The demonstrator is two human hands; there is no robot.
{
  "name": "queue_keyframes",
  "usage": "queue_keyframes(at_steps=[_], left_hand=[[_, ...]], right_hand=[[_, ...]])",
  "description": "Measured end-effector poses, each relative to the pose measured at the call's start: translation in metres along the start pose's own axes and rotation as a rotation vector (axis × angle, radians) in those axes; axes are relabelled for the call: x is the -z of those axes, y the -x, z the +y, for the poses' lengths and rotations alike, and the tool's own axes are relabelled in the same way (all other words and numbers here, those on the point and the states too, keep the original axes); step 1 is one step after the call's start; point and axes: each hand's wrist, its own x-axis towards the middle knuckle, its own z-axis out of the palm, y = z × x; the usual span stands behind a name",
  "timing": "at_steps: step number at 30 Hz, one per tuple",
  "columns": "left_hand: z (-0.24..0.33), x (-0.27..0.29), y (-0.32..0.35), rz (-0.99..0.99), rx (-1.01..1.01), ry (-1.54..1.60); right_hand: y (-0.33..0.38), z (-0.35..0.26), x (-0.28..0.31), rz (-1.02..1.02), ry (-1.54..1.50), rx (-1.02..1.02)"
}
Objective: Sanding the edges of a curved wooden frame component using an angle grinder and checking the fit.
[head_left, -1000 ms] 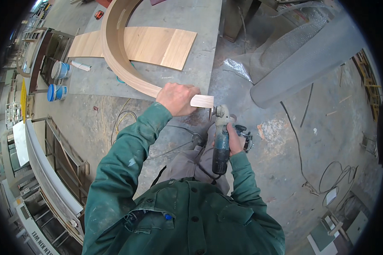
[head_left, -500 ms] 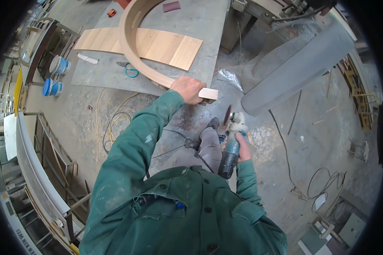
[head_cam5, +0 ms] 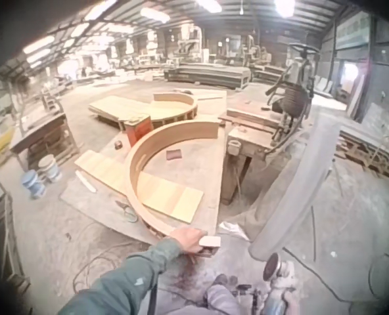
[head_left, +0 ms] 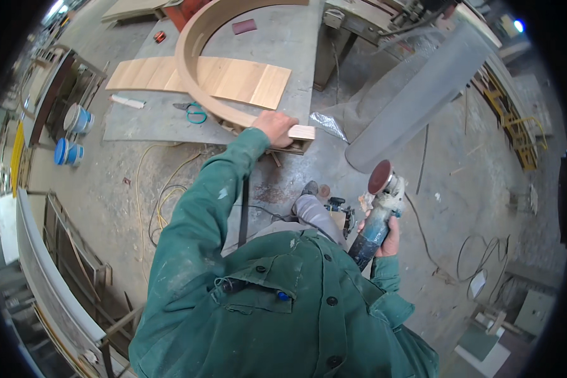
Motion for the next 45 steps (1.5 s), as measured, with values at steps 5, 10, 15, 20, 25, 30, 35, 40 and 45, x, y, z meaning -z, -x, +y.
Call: queue_keyframes(at_steps=[5, 10, 15, 20, 25, 30, 35, 40, 45], left_hand=[[-0.035, 0.016, 0.031, -0.072, 0.008, -0.018], [-0.067, 0.042, 0.06, -0.031, -0.014, 0.003], [-0.067, 0.022, 0.086, -0.029, 0.03, -0.099], [-0.017, -0.028, 0.126, 0.643, 0.332, -0.032], [0.031, -0.118, 0.142, 0.639, 0.857, 0.337], [0.034, -0.146, 0.112, 0.525, 1.071, 0.578], [0.028, -0.129, 0.075, 0.289, 1.368, 0.467], [0.027, -0.125, 0.051, 0.305, 1.46, 0.422], [0.028, -0.146, 0.048, 0.37, 1.637, 0.446]], right_hand=[[0.002, 0.004, 0.013, -0.083, -0.268, 0.044], [-0.025, 0.003, -0.009, -0.002, -0.123, 0.216], [-0.104, -0.034, -0.014, -0.257, -0.227, 0.09], [-0.168, -0.051, -0.047, -0.132, -0.239, -0.041], [-0.231, -0.082, -0.069, -0.393, -0.206, -0.055], [-0.282, -0.1, -0.077, -0.286, -0.04, -0.309], [-0.306, -0.098, -0.109, -0.249, 0.058, -0.271], [-0.342, -0.116, -0.107, -0.381, 0.219, -0.293], [-0.366, -0.114, -0.112, -0.227, 0.301, -0.399]])
